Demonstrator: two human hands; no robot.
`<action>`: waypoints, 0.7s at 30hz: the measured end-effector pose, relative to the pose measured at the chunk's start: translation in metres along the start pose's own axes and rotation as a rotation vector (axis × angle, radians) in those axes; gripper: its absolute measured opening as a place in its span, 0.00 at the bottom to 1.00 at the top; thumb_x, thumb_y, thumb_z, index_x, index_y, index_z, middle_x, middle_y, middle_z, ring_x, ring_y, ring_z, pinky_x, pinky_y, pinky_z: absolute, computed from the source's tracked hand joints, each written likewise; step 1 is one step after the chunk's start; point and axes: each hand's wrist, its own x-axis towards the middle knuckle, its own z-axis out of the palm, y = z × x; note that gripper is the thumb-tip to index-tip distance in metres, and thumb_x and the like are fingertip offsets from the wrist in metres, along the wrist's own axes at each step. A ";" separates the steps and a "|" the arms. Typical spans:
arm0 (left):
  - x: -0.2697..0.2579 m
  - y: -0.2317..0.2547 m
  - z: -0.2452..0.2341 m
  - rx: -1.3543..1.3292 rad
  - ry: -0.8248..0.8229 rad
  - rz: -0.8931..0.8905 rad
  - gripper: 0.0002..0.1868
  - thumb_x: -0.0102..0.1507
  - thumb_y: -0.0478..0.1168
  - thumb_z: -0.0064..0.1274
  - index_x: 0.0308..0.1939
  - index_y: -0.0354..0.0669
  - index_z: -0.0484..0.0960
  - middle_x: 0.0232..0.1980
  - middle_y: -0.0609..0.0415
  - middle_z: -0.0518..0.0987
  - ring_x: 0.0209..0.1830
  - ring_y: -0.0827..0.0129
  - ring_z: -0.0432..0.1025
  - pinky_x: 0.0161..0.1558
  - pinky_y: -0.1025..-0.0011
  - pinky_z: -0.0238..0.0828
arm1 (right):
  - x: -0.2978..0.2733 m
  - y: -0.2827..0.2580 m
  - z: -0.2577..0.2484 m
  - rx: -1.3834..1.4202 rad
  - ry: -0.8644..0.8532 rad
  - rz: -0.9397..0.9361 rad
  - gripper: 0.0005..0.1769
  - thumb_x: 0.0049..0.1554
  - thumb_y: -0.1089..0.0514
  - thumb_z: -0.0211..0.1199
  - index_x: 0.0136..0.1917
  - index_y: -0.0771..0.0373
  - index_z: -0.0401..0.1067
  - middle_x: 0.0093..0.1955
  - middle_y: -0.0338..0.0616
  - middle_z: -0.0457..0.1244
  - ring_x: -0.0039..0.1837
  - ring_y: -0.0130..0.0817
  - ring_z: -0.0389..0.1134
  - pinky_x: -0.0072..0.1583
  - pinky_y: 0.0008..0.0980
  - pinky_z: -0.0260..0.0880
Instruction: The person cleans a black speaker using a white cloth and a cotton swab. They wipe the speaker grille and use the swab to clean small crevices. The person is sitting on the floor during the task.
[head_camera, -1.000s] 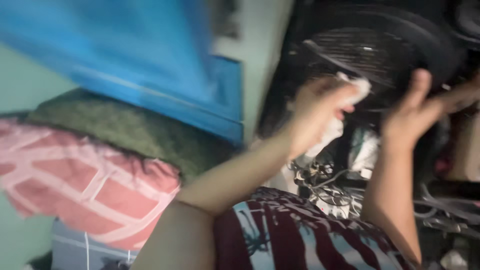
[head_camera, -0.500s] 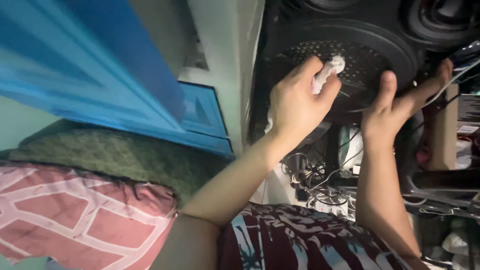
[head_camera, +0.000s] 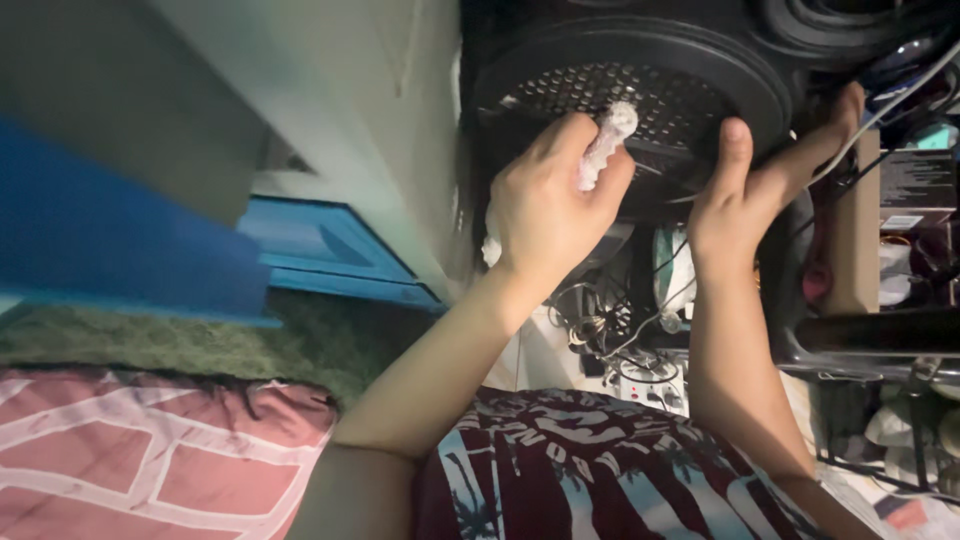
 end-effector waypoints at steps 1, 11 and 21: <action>0.001 0.001 0.003 0.013 0.008 0.001 0.11 0.62 0.44 0.60 0.35 0.45 0.73 0.36 0.51 0.79 0.35 0.51 0.76 0.37 0.57 0.73 | 0.001 0.000 -0.001 -0.007 -0.003 -0.002 0.47 0.79 0.44 0.59 0.85 0.71 0.30 0.89 0.55 0.31 0.88 0.44 0.31 0.86 0.40 0.27; 0.017 0.000 0.030 -0.050 0.066 -0.025 0.10 0.64 0.41 0.60 0.37 0.43 0.74 0.35 0.50 0.79 0.33 0.56 0.77 0.36 0.63 0.74 | 0.006 -0.002 0.000 0.008 0.021 0.015 0.47 0.75 0.45 0.63 0.85 0.71 0.34 0.88 0.54 0.36 0.87 0.43 0.35 0.85 0.37 0.32; 0.017 0.000 0.022 -1.055 -0.103 -0.942 0.10 0.62 0.42 0.59 0.41 0.39 0.84 0.37 0.58 0.81 0.33 0.78 0.71 0.34 0.77 0.64 | 0.004 0.000 0.000 0.018 0.021 -0.007 0.47 0.76 0.46 0.63 0.85 0.69 0.34 0.88 0.52 0.36 0.87 0.42 0.36 0.85 0.37 0.32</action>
